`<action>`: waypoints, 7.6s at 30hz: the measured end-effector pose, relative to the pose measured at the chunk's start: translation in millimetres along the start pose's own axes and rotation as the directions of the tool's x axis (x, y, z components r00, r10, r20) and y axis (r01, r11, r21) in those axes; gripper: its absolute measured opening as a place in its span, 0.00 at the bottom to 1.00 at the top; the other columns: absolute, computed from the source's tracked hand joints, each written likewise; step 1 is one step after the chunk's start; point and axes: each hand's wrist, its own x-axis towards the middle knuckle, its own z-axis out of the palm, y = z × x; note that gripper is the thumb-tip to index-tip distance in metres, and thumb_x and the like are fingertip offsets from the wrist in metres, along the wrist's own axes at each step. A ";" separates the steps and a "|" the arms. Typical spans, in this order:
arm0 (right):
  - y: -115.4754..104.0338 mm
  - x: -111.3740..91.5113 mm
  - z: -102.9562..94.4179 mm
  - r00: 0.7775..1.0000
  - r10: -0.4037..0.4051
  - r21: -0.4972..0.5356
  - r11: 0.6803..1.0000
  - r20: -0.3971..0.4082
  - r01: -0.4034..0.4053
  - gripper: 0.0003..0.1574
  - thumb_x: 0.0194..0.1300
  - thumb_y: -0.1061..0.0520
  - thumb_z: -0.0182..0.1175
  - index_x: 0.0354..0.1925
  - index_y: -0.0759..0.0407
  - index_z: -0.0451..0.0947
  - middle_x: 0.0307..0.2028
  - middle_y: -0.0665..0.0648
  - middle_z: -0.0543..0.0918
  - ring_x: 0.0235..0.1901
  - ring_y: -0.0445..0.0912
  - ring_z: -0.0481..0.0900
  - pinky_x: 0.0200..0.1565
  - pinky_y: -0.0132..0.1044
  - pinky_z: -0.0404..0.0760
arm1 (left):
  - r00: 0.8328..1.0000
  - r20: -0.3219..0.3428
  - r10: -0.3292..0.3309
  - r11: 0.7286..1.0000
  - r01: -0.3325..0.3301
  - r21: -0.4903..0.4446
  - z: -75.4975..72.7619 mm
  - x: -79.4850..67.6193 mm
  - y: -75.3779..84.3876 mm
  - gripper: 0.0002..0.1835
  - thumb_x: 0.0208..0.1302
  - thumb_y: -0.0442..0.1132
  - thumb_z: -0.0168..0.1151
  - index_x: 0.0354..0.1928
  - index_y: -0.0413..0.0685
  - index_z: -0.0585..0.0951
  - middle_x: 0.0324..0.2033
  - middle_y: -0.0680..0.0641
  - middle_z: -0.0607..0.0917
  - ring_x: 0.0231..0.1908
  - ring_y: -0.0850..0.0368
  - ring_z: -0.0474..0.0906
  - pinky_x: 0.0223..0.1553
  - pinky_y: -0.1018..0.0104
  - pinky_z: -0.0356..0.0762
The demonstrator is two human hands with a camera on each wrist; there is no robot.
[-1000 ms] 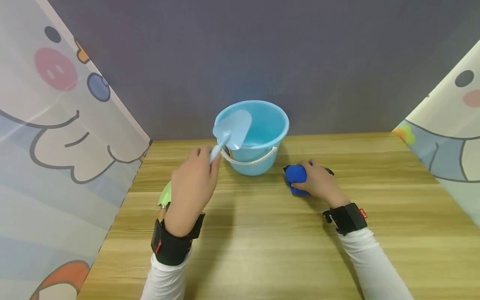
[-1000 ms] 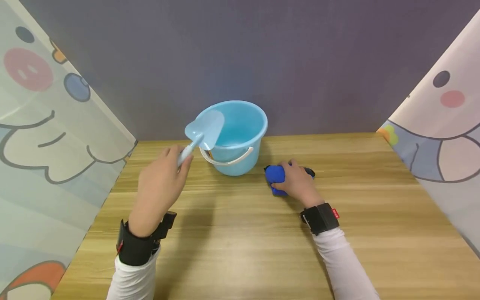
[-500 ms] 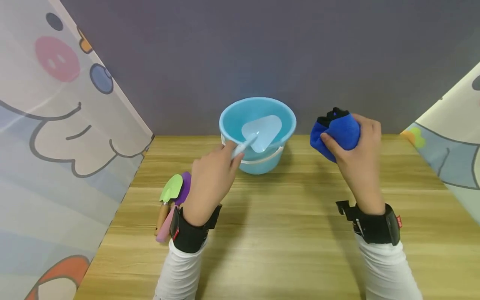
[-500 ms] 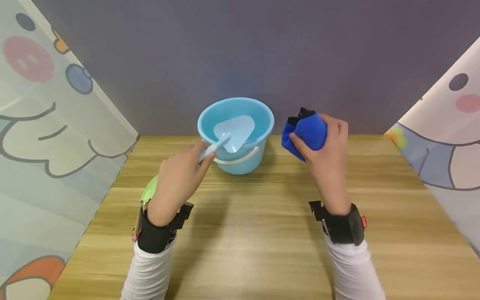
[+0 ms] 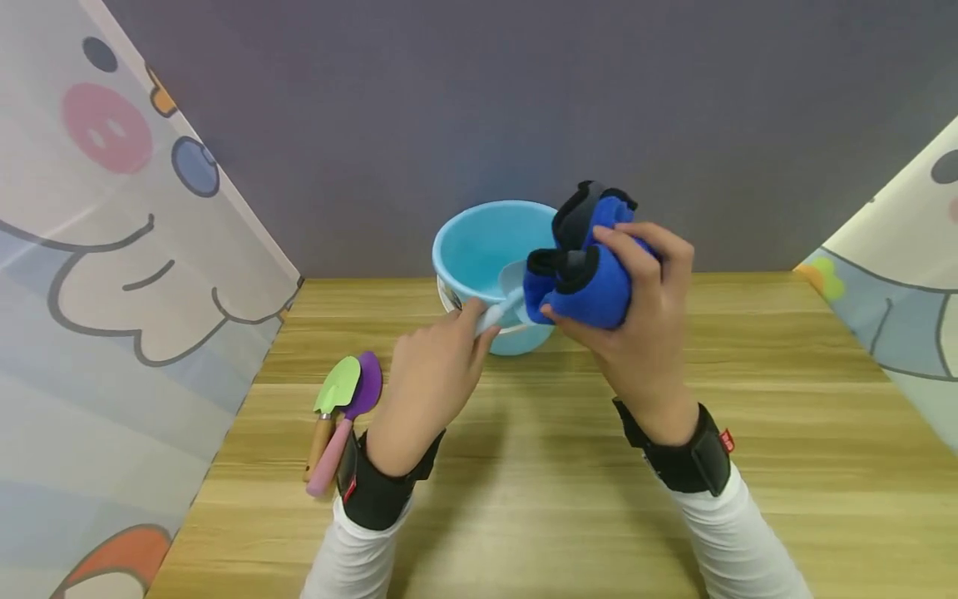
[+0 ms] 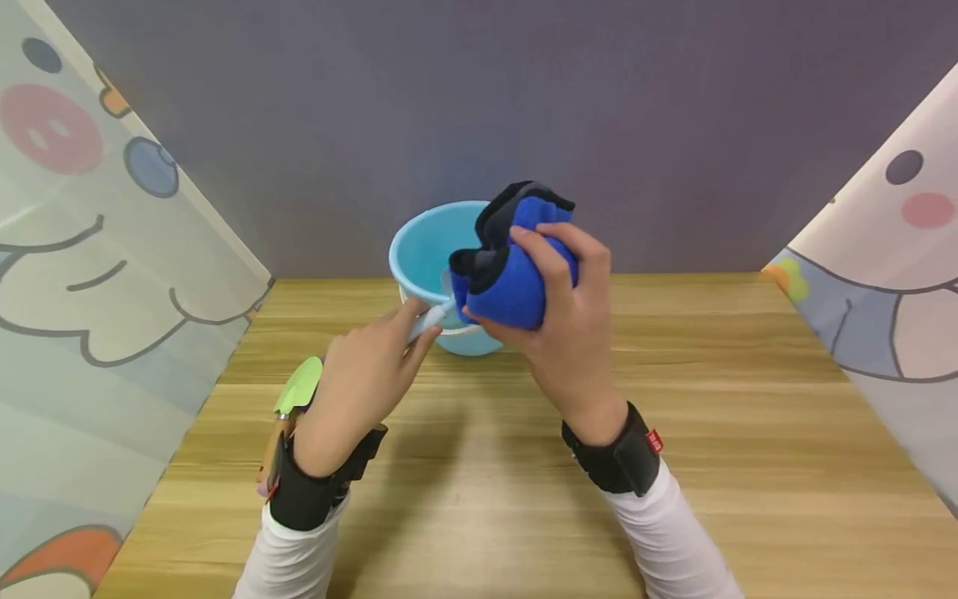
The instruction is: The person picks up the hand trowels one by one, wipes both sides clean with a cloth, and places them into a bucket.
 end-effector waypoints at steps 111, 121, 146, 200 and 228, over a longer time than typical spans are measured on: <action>20.5 -21.9 20.3 0.915 -0.199 -0.133 0.957 0.351 0.259 0.54 0.30 0.35 0.77 0.58 0.45 0.73 0.53 0.74 0.72 0.53 0.67 0.68 0.46 0.66 0.70 | 0.888 -0.225 0.401 0.912 -0.363 0.192 -14.8 -1.4 -11.8 0.11 0.58 0.39 0.65 0.41 0.43 0.82 0.14 0.51 0.75 0.10 0.61 0.63 0.08 0.66 0.59; 21.3 -19.9 19.3 0.935 -0.185 -0.133 0.963 0.303 0.234 0.56 0.29 0.36 0.78 0.59 0.46 0.70 0.52 0.74 0.72 0.53 0.66 0.68 0.46 0.65 0.70 | 0.891 -0.236 0.389 0.917 -0.351 0.188 -15.2 -1.7 -10.6 0.13 0.60 0.41 0.64 0.45 0.43 0.84 0.14 0.50 0.77 0.09 0.61 0.64 0.07 0.66 0.60; 24.1 -18.7 11.0 0.956 -0.095 -0.160 0.977 0.276 0.143 0.57 0.30 0.48 0.82 0.60 0.49 0.68 0.54 0.78 0.70 0.53 0.69 0.68 0.48 0.68 0.72 | 0.895 -0.257 0.364 0.929 -0.331 0.164 -18.1 -4.5 -10.9 0.13 0.60 0.42 0.65 0.45 0.44 0.83 0.18 0.49 0.83 0.12 0.59 0.73 0.07 0.64 0.65; 29.9 -3.2 -8.0 0.978 0.109 -0.204 0.976 0.177 -0.072 0.51 0.37 0.50 0.80 0.59 0.49 0.69 0.55 0.77 0.69 0.58 0.67 0.68 0.54 0.70 0.73 | 0.878 -0.313 0.361 0.932 -0.335 0.137 -18.3 -1.6 -14.7 0.12 0.61 0.42 0.63 0.44 0.45 0.82 0.14 0.50 0.79 0.10 0.59 0.68 0.06 0.63 0.62; 37.4 2.3 -16.7 0.979 0.166 -0.220 0.966 0.121 -0.137 0.48 0.40 0.50 0.79 0.61 0.47 0.70 0.57 0.75 0.68 0.59 0.64 0.68 0.58 0.69 0.71 | 0.900 -0.305 0.311 0.949 -0.280 0.142 -16.6 -0.5 -16.6 0.13 0.63 0.43 0.62 0.46 0.44 0.84 0.19 0.48 0.86 0.13 0.57 0.76 0.07 0.61 0.66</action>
